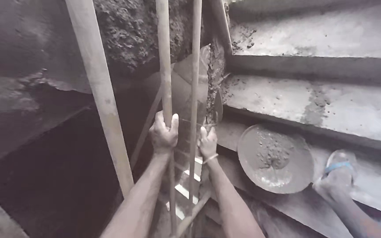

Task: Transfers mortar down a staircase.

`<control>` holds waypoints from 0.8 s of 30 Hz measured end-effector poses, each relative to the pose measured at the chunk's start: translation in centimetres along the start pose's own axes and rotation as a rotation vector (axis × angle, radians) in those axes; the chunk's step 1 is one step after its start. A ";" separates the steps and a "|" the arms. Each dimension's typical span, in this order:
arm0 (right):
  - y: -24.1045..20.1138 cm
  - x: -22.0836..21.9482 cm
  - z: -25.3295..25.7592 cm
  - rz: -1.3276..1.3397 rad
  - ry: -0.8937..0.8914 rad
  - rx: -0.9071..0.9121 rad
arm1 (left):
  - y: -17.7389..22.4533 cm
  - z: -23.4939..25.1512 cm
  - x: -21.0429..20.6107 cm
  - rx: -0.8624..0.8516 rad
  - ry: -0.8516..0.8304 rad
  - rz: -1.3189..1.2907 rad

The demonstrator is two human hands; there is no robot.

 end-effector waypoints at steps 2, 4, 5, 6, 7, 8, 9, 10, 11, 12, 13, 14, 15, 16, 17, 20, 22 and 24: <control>1.4 3.0 -1.9 0.131 -0.053 0.017 | 0.0 0.0 0.1 -0.006 0.000 -0.006; 5.1 8.7 -3.5 -0.053 -0.048 -0.116 | 0.1 -0.1 0.2 0.001 -0.008 -0.017; 7.3 12.3 -4.4 -0.252 -0.043 -0.183 | 0.2 -0.1 0.1 0.006 -0.023 -0.018; 9.5 16.1 -4.9 -0.457 -0.029 -0.245 | 0.2 0.0 -0.1 0.018 -0.034 -0.019; 11.3 19.6 -5.6 -0.565 -0.026 -0.307 | 0.0 -0.1 -0.1 0.031 -0.042 -0.013; 12.6 22.3 -6.1 -0.550 0.001 -0.320 | -0.2 -0.3 -0.2 0.041 -0.043 -0.005; 13.3 23.7 -5.7 -0.415 0.017 -0.274 | -0.2 -0.2 -0.1 0.051 -0.037 0.001; 13.5 23.9 -5.1 -0.176 -0.017 -0.216 | -0.3 -0.2 0.0 0.059 -0.034 0.005; 13.0 23.1 -4.0 0.040 -0.088 -0.167 | -0.3 -0.2 -0.1 0.064 -0.031 0.004; 12.2 21.8 -2.3 0.149 -0.152 -0.122 | -0.2 -0.2 -0.1 0.066 -0.028 0.000; 11.5 19.7 -0.6 0.170 -0.165 -0.107 | -0.3 -0.2 -0.1 0.063 -0.028 -0.004; 10.8 17.1 1.2 0.143 -0.151 -0.118 | -0.4 -0.3 -0.1 0.059 -0.027 -0.010; 9.8 14.1 2.8 0.132 -0.155 -0.123 | -0.4 -0.2 -0.1 0.050 -0.016 -0.017; 8.6 10.9 4.0 0.168 -0.192 -0.109 | -0.2 -0.2 0.0 0.045 -0.010 -0.022; 7.4 8.0 4.9 0.243 -0.233 -0.080 | -0.1 -0.2 -0.1 0.045 -0.009 -0.025; 4.4 0.4 6.0 0.506 -0.323 -0.101 | -0.2 -0.1 -0.1 0.020 -0.015 -0.018; 3.0 -2.5 6.2 0.515 -0.337 -0.188 | -0.2 -0.1 -0.1 0.015 -0.011 -0.029; 2.3 -3.3 6.2 0.461 -0.336 -0.237 | -0.1 -0.1 -0.1 0.029 -0.006 -0.021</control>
Point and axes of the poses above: each hand's wrist, its own z-axis towards the middle knuckle, its own x-axis out of the back of the hand, y = z × x, the point moved 6 cm from there along z, towards the middle knuckle, and after that the axes turned 15 degrees about -z, right-handed, at the moved point
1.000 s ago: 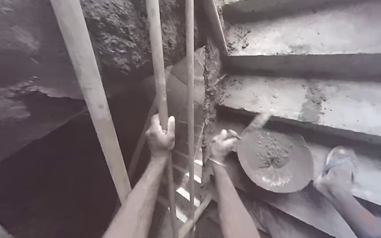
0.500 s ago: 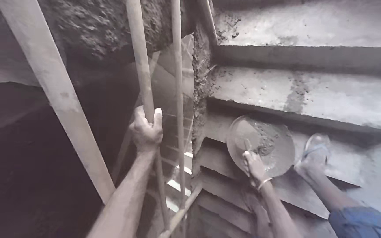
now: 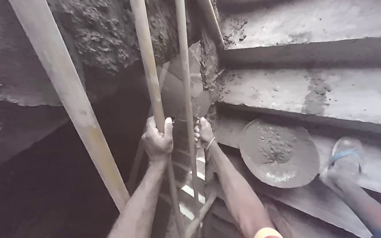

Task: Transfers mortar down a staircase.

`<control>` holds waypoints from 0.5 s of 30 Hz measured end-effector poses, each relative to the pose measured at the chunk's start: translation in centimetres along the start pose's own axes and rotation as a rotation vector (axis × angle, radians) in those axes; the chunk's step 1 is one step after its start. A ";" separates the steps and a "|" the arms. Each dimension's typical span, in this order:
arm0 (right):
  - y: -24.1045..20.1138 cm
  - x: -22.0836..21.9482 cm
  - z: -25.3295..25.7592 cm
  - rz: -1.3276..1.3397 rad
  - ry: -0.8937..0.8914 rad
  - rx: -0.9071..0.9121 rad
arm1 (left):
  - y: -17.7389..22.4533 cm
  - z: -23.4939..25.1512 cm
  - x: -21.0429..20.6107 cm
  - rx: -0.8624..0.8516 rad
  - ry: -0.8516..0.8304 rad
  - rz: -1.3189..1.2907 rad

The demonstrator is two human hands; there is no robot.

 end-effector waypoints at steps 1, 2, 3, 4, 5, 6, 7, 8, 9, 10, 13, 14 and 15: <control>-0.2 0.1 -0.2 -0.026 -0.007 -0.021 | 0.0 0.0 0.0 0.004 0.005 0.006; -0.3 0.4 -0.6 -0.045 -0.022 -0.038 | 0.1 -0.1 0.0 -0.002 0.007 0.006; -0.5 0.8 -0.9 -0.069 -0.052 -0.036 | 0.1 0.0 -0.1 -0.013 0.007 0.003; -0.2 1.1 -1.2 -0.111 -0.094 -0.019 | 0.1 -0.1 0.0 -0.021 0.004 -0.003; 0.2 1.4 -1.5 -0.162 -0.131 0.007 | 0.2 -0.1 0.0 -0.026 0.002 -0.009; 0.4 1.6 -1.6 -0.198 -0.155 0.032 | 0.3 0.0 -0.1 -0.029 0.003 -0.016; 0.7 1.7 -1.9 -0.202 -0.162 0.056 | 0.3 -0.1 0.0 -0.021 0.006 -0.015; 0.4 1.8 -1.9 -0.169 -0.157 0.079 | 0.4 0.0 0.0 -0.016 0.009 -0.015; -0.3 1.8 -1.8 -0.113 -0.139 0.093 | 0.5 0.1 0.0 -0.015 0.013 -0.019; -1.1 2.0 -1.7 -0.046 -0.114 0.099 | 0.5 0.0 0.0 -0.014 0.015 -0.021; -4.7 1.5 -0.4 0.020 -0.071 0.055 | 0.6 -0.1 0.0 -0.032 0.015 -0.030; -5.3 1.0 -0.2 0.010 -0.084 0.010 | 0.6 -0.1 0.0 -0.033 0.014 -0.027; -5.7 0.4 -0.2 0.009 -0.113 -0.023 | 0.6 -0.1 0.0 -0.036 0.014 -0.025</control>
Point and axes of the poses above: each hand's wrist, its own z-axis towards the middle knuckle, its own x-axis out of the back of the hand, y = z × x, the point moved 6 cm from there along z, towards the middle knuckle, and after that the axes turned 15 degrees about -z, right-handed, at the moved point
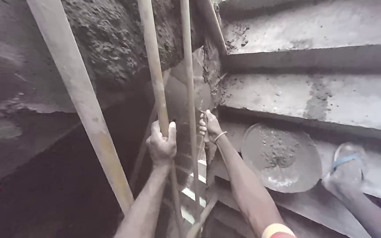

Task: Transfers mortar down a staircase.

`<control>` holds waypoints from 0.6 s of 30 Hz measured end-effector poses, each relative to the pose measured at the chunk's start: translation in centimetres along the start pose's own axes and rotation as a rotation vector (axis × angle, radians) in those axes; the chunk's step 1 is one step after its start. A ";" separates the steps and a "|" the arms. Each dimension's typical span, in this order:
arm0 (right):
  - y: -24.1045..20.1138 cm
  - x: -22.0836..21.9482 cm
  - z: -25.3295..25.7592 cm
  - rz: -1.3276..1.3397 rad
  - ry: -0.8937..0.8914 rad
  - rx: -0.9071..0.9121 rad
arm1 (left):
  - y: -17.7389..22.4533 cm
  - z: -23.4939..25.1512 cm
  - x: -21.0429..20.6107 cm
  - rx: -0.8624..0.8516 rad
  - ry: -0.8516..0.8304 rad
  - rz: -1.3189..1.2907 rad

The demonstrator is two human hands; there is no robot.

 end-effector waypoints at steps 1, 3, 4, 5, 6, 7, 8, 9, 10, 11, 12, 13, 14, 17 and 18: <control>-0.2 -0.5 -0.2 -0.009 -0.037 -0.019 | 0.0 0.1 0.0 0.001 0.001 0.001; 0.0 -1.0 -1.8 -0.060 -0.115 -0.031 | 0.1 0.2 0.0 0.005 -0.005 -0.006; 0.3 -1.1 -2.5 -0.095 -0.140 -0.027 | 0.2 0.2 -0.1 0.001 -0.003 -0.010; 0.8 -0.9 -3.2 -0.138 -0.140 -0.024 | 0.2 0.2 -0.2 -0.001 0.000 -0.014; 1.3 -0.5 -4.1 -0.199 -0.110 -0.008 | 0.1 0.1 -0.1 0.006 0.001 -0.012; 1.6 0.4 -5.1 -0.300 -0.057 0.030 | 0.1 0.1 0.0 0.011 0.000 -0.013; 1.8 1.9 -6.4 -0.454 0.023 0.087 | 0.1 0.1 0.1 0.012 -0.001 -0.015; 1.9 3.9 -8.2 -0.675 0.126 0.145 | 0.2 0.2 0.0 0.008 -0.002 -0.021; 2.3 6.3 -10.4 -0.902 0.217 0.181 | 0.2 0.2 -0.1 0.009 -0.007 -0.024; 3.1 8.8 -12.8 -1.080 0.304 0.192 | 0.2 0.1 -0.1 0.009 -0.016 -0.025; 4.3 11.6 -15.1 -1.220 0.395 0.161 | 0.3 0.1 -0.1 0.007 -0.026 -0.022; 5.5 14.5 -17.1 -1.336 0.450 0.057 | 0.3 0.2 0.1 0.008 -0.038 -0.014; 6.6 17.6 -18.9 -1.424 0.454 -0.121 | 0.3 0.4 0.2 0.015 -0.054 -0.009; 7.7 26.9 -25.8 -1.455 0.606 -0.536 | 0.5 -0.1 -0.2 0.024 -0.134 -0.008; 6.7 29.1 -27.6 -1.405 0.738 -0.549 | 0.2 0.0 -0.3 0.030 -0.134 -0.016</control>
Point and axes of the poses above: each hand's wrist, its own z-axis towards the middle knuckle, its own x-axis out of the back of the hand, y = z × x, the point moved 6 cm from there along z, towards the middle knuckle, and after that the axes turned 15 degrees about -z, right-handed, at the moved point
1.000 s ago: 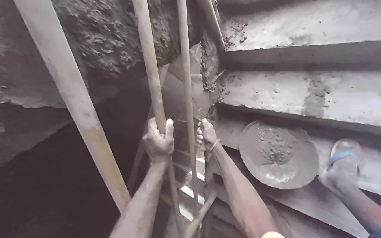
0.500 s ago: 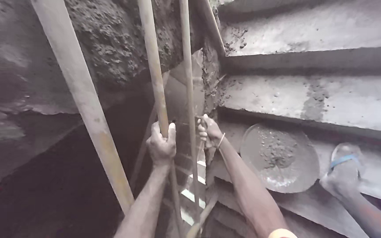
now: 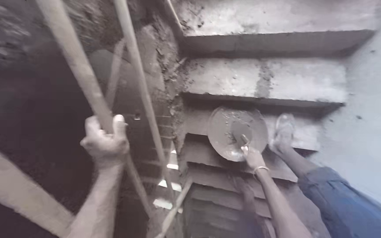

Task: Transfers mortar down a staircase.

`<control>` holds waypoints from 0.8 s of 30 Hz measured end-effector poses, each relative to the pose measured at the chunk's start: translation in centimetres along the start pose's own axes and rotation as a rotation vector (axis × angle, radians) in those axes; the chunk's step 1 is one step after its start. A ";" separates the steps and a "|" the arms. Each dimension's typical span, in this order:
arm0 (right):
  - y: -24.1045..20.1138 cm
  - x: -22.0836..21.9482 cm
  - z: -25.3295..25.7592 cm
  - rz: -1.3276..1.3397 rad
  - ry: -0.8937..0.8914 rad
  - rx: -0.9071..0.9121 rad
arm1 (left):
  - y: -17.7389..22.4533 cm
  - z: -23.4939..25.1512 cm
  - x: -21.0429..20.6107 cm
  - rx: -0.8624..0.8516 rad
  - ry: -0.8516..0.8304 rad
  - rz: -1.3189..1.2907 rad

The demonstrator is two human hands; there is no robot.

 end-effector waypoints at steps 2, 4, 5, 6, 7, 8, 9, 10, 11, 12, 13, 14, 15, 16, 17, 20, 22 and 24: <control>3.5 2.4 1.2 0.027 0.141 -0.120 | -0.7 0.1 0.2 0.011 0.027 -0.011; 4.9 3.7 3.7 0.011 0.176 -0.164 | -0.9 0.1 0.2 0.022 0.041 -0.014; 4.9 3.4 5.0 0.024 0.153 -0.158 | -0.9 0.1 0.3 0.022 0.045 -0.015; 4.7 2.8 5.9 0.040 0.117 -0.131 | -0.9 -0.1 0.3 0.019 0.047 -0.015; 4.1 2.5 6.8 0.012 0.078 -0.085 | -0.8 0.0 0.2 0.017 0.055 -0.018; 3.6 2.3 6.9 -0.047 0.045 -0.029 | -0.7 0.1 0.1 0.017 0.059 -0.019; 3.7 2.1 6.3 -0.091 0.034 0.012 | -0.7 0.1 0.1 0.020 0.056 -0.016; 4.1 2.1 5.2 -0.102 0.050 0.027 | -0.8 0.0 0.1 0.027 0.046 -0.017; 4.8 1.9 3.8 -0.076 0.097 0.009 | -0.9 -0.1 0.2 0.026 0.033 -0.020; 5.3 1.9 2.6 0.001 0.164 -0.038 | -1.1 -0.1 0.2 0.015 0.032 -0.028; 5.5 1.8 1.9 0.113 0.230 -0.114 | -1.2 0.0 0.0 0.003 0.040 -0.038; 5.5 0.7 1.4 0.246 0.250 -0.210 | -1.2 0.0 0.0 0.001 0.042 -0.037; 5.3 -1.0 1.5 0.400 0.229 -0.299 | -1.2 -0.1 0.0 0.012 0.037 -0.030; 4.9 -3.1 2.2 0.537 0.169 -0.352 | -0.9 -0.1 -0.1 0.021 0.033 -0.023; 4.2 -5.4 3.4 0.676 0.094 -0.345 | -0.7 -0.2 0.0 0.022 0.035 -0.018; 2.7 -10.0 4.7 1.149 -0.220 -0.135 | -0.6 0.0 0.3 -0.015 0.065 0.003; 3.6 -11.0 4.4 1.234 -0.276 0.007 | -0.8 0.0 0.2 -0.021 0.072 -0.013; 3.6 -10.4 4.2 1.276 -0.221 0.112 | -1.0 0.0 0.1 -0.013 0.072 -0.031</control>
Point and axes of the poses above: each hand's wrist, its own z-axis towards the middle knuckle, its own x-axis out of the back of the hand, y = z × x, the point moved 6 cm from there along z, towards the middle knuckle, and after that the axes turned 15 degrees about -z, right-handed, at the moved point
